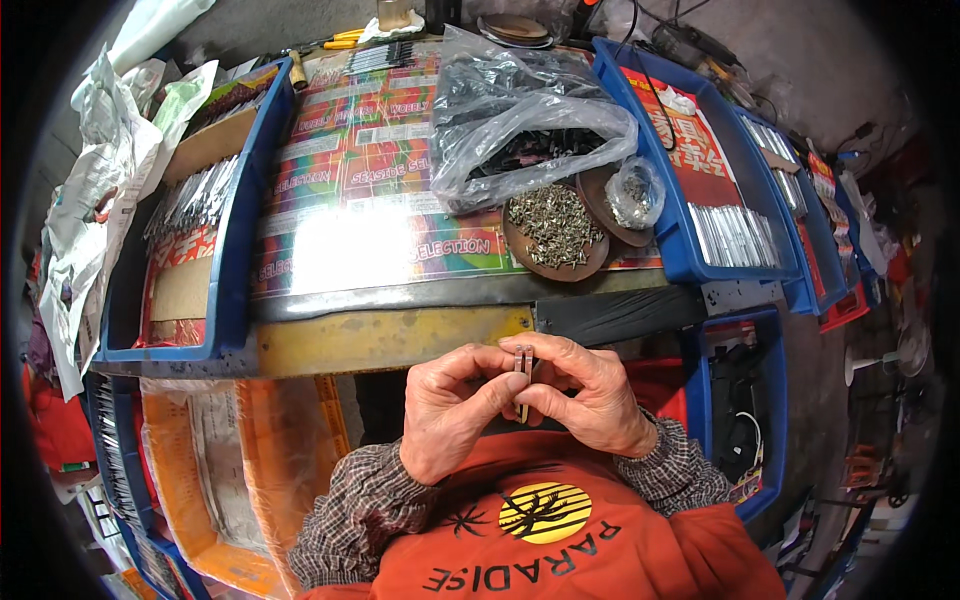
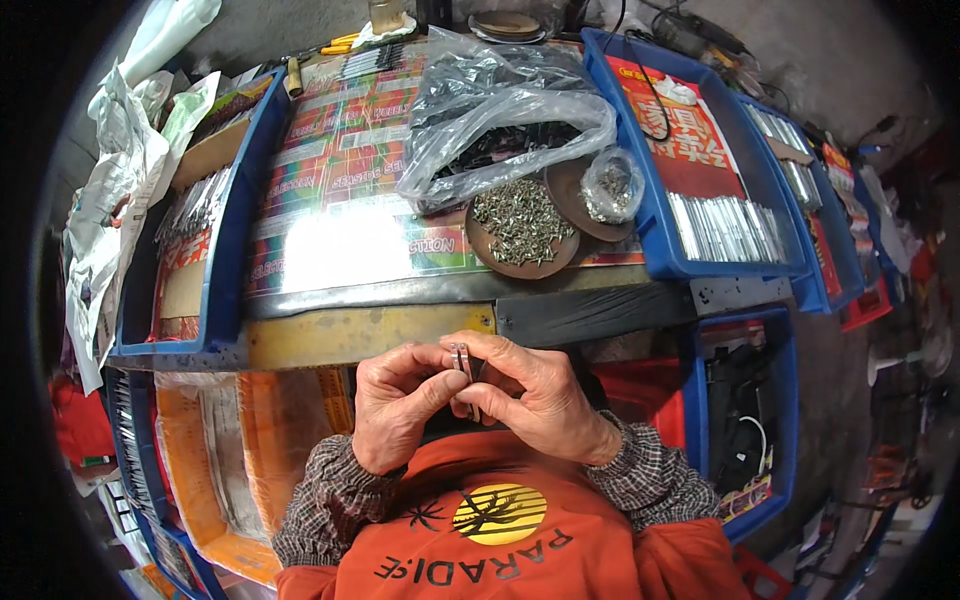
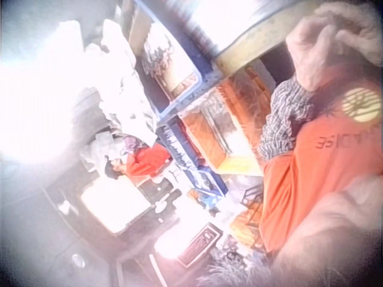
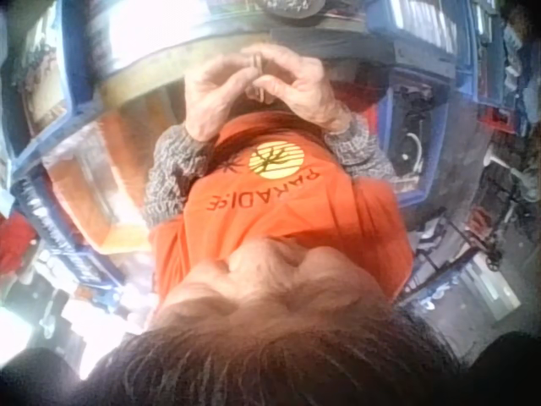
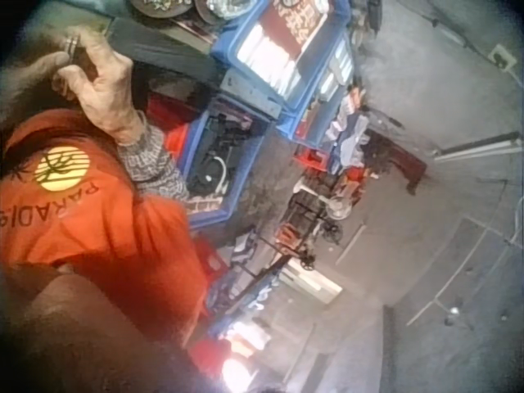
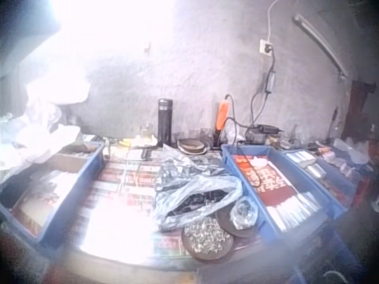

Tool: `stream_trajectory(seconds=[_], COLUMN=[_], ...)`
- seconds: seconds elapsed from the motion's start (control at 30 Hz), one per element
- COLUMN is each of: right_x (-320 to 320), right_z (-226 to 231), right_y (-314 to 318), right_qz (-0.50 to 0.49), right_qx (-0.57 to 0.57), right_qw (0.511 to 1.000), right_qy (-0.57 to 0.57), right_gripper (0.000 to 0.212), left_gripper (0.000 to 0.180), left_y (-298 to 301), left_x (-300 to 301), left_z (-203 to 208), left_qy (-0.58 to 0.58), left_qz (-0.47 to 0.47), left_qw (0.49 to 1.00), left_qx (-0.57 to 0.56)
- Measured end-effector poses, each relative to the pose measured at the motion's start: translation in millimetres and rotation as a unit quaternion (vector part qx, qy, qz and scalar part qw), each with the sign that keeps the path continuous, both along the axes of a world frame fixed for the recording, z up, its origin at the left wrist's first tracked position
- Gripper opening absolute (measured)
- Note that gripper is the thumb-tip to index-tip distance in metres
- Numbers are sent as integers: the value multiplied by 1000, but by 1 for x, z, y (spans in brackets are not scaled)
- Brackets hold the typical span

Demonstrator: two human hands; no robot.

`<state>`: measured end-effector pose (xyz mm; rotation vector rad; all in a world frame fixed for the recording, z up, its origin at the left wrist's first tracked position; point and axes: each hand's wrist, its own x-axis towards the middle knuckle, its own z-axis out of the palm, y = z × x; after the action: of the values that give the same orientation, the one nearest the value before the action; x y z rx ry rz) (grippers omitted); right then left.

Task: The person assembles small components by taking metal pieces from trays, fitting them together with plastic parts by hand, and inserting small fasteners.

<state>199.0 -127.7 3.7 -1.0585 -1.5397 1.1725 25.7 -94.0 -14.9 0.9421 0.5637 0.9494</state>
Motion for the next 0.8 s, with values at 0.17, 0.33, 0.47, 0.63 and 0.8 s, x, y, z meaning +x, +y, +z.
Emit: stream_trajectory(seconds=[0.17, 0.33, 0.47, 0.63, 0.8], right_x=[1, 0, 1, 4, 24], right_z=[0, -1, -6, -4, 16], right_y=[0, 1, 2, 4, 17], right_qz=[-3, -9, -10, -6, 32], right_qx=[0, -10, -25, -30, 13], right_qw=[1000, 1000, 999, 999, 997], right_qy=[-13, -20, -21, -36, -62], right_gripper=[45, 47, 48, 49, 29], left_gripper=[13, 12, 11, 10, 10], left_y=[0, 1, 2, 4, 8], left_x=[1, 2, 3, 6, -5], left_z=[-2, -3, -8, -7, 1], left_qy=[-2, -1, -3, -3, -6], left_qz=[4, -1, -1, 0, -99], left_qw=[1000, 1000, 1000, 1000, 995], left_qx=[1, -1, -8, -18, -24])
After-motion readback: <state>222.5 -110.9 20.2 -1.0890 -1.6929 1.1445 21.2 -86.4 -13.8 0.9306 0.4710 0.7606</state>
